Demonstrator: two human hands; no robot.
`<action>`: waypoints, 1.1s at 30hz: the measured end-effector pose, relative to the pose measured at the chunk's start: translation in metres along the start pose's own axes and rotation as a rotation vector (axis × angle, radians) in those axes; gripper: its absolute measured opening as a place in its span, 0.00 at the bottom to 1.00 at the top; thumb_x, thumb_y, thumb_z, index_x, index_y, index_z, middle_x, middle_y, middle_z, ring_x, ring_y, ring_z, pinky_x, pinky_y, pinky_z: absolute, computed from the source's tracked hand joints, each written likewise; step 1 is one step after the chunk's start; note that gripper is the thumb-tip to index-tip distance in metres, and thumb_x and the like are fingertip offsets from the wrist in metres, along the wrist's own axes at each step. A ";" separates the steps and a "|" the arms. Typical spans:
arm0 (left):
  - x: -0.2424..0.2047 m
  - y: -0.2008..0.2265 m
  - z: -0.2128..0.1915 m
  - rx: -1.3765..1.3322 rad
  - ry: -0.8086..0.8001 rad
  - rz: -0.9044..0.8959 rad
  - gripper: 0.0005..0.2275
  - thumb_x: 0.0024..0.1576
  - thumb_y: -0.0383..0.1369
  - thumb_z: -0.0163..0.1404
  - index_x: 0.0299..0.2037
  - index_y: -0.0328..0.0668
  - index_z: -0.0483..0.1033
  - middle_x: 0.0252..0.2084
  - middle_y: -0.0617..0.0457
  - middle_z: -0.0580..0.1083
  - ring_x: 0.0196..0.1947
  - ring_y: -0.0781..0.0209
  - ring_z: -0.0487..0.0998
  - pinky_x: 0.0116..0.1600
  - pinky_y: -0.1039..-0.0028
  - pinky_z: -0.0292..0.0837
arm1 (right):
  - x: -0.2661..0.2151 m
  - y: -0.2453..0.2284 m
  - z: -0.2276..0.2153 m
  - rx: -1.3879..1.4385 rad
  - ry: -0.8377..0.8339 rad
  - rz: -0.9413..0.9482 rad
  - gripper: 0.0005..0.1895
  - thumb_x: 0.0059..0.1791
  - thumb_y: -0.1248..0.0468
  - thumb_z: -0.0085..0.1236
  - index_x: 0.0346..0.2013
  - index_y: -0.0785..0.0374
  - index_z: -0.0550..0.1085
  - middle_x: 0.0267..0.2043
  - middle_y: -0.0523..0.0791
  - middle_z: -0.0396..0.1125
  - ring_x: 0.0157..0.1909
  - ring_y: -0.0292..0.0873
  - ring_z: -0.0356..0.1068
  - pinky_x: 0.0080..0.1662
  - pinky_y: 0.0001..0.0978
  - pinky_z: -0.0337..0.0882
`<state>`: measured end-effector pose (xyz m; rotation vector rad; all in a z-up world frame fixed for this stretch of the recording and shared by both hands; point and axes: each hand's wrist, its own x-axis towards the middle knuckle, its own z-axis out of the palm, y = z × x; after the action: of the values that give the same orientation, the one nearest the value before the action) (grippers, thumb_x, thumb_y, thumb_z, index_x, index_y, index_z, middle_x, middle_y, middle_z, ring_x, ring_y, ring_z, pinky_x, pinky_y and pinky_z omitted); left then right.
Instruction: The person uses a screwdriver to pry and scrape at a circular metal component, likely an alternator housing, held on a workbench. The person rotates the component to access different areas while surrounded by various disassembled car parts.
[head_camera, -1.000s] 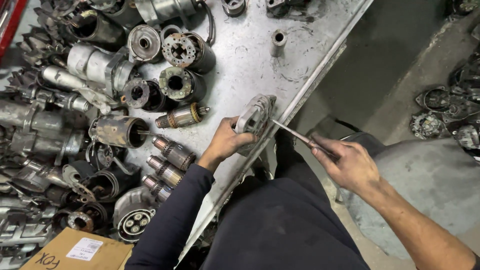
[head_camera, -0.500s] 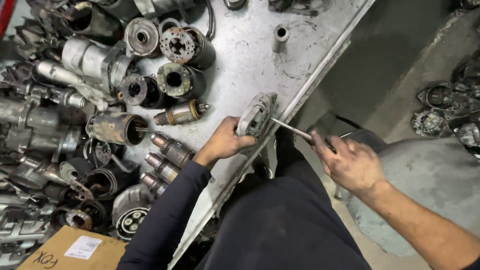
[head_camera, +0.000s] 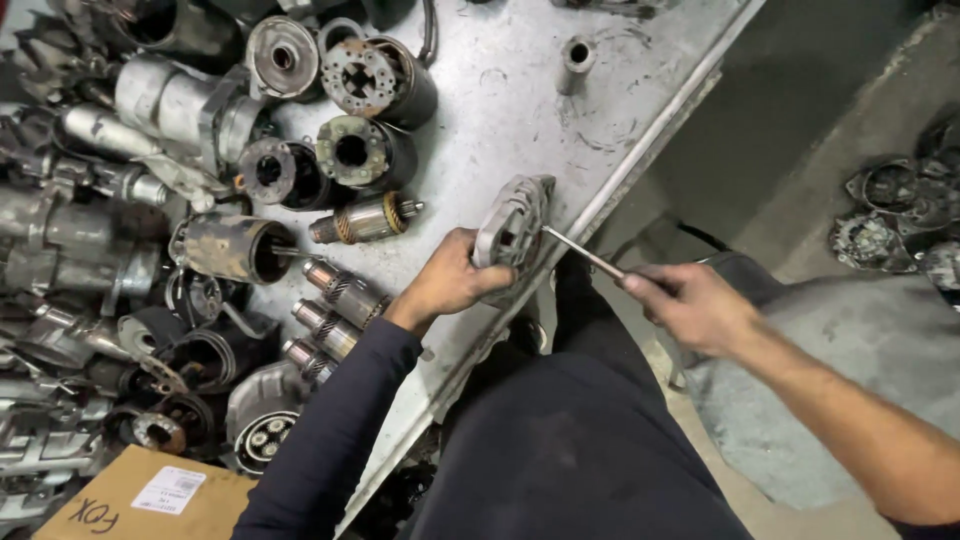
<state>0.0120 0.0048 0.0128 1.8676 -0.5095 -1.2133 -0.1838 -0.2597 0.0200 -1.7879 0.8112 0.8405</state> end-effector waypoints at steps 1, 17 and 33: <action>0.001 0.002 -0.002 0.003 -0.002 0.003 0.15 0.47 0.36 0.59 0.38 0.30 0.81 0.30 0.50 0.80 0.30 0.65 0.78 0.40 0.72 0.76 | 0.003 0.005 -0.007 0.003 0.004 -0.001 0.21 0.52 0.45 0.54 0.52 0.51 0.81 0.23 0.44 0.68 0.25 0.38 0.62 0.30 0.37 0.66; 0.000 -0.034 0.008 -0.562 0.107 0.126 0.21 0.50 0.32 0.58 0.54 0.31 0.75 0.44 0.51 0.79 0.42 0.62 0.79 0.51 0.71 0.77 | -0.037 -0.034 -0.026 -0.828 0.453 -0.816 0.31 0.43 0.63 0.57 0.62 0.56 0.72 0.51 0.48 0.70 0.42 0.53 0.75 0.41 0.42 0.76; 0.007 -0.038 0.001 -0.791 0.099 0.094 0.25 0.48 0.27 0.59 0.58 0.28 0.72 0.48 0.48 0.79 0.45 0.57 0.80 0.55 0.66 0.79 | -0.033 -0.018 -0.016 -0.621 0.428 -0.655 0.17 0.48 0.56 0.59 0.52 0.51 0.77 0.46 0.43 0.73 0.38 0.49 0.77 0.38 0.40 0.78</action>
<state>0.0106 0.0210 -0.0226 1.1989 -0.0326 -1.0425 -0.1840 -0.2643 0.0609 -2.6278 0.1584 0.2730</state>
